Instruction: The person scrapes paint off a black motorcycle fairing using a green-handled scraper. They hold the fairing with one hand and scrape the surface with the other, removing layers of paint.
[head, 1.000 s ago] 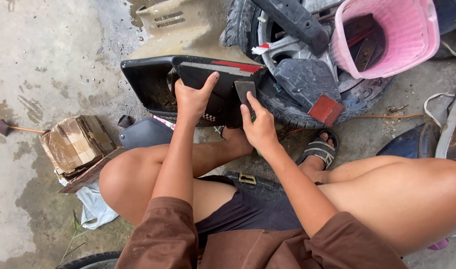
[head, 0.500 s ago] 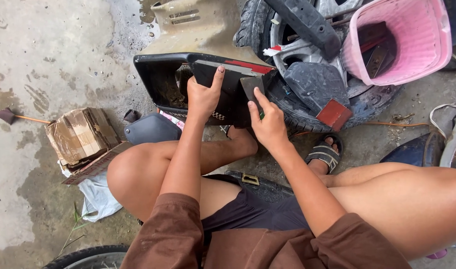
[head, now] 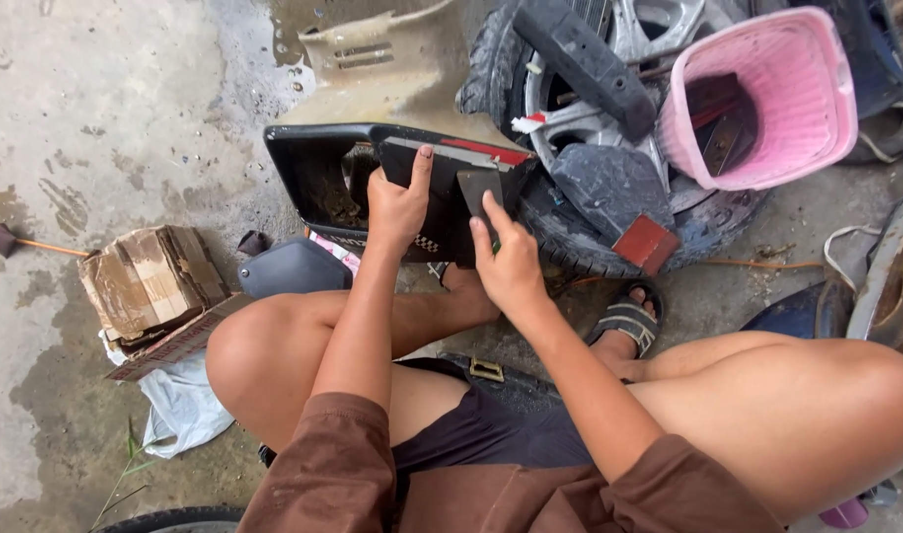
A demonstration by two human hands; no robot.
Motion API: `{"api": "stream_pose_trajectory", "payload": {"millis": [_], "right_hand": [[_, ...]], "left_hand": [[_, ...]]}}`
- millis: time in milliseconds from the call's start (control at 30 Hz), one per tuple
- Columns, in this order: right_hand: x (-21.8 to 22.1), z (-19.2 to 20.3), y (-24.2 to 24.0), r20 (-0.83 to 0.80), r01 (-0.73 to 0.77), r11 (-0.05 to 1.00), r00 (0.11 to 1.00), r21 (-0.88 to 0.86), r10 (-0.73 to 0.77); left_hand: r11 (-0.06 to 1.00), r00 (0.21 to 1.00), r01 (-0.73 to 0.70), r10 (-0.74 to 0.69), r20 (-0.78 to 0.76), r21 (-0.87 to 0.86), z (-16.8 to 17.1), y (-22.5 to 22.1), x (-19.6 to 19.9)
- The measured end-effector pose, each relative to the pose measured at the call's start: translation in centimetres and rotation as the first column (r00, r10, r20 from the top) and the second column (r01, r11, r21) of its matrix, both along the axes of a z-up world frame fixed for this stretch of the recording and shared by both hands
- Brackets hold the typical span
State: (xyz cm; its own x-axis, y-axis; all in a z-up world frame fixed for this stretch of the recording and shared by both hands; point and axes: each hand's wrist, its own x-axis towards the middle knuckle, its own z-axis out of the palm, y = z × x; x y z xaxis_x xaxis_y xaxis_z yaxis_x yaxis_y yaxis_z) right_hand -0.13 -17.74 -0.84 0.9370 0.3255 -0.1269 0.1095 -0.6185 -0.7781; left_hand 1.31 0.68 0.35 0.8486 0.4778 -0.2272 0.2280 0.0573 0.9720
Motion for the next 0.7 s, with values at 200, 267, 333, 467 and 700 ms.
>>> {"api": "stream_pose_trajectory", "payload": {"millis": [200,267,333,467,700], "right_hand": [[0.7,0.3,0.3,-0.045,0.001,1.0,0.999,0.016,-0.001],[0.4,0.3,0.4,-0.083,-0.003,0.999,0.997,0.036,0.006],[2.2,-0.3,0.6,0.052,0.015,1.0,0.999,0.007,-0.015],[1.8,-0.5,0.4,0.023,0.045,0.995,0.999,0.091,-0.047],[1.3,0.0,0.5,0.043,0.009,0.999,0.999,0.052,-0.011]], "left_hand": [[0.999,0.998,-0.033,0.034,-0.047,0.016,-0.6,0.1,0.1],[0.999,0.998,-0.034,0.035,-0.054,0.013,-1.3,0.3,-0.8],[1.0,0.999,-0.015,0.015,-0.05,0.015,-2.1,0.6,-0.4],[0.999,0.999,-0.031,0.031,-0.039,0.022,-1.2,0.4,-0.1],[0.999,0.998,-0.045,0.045,-0.033,0.022,-5.3,1.1,-0.5]]}}
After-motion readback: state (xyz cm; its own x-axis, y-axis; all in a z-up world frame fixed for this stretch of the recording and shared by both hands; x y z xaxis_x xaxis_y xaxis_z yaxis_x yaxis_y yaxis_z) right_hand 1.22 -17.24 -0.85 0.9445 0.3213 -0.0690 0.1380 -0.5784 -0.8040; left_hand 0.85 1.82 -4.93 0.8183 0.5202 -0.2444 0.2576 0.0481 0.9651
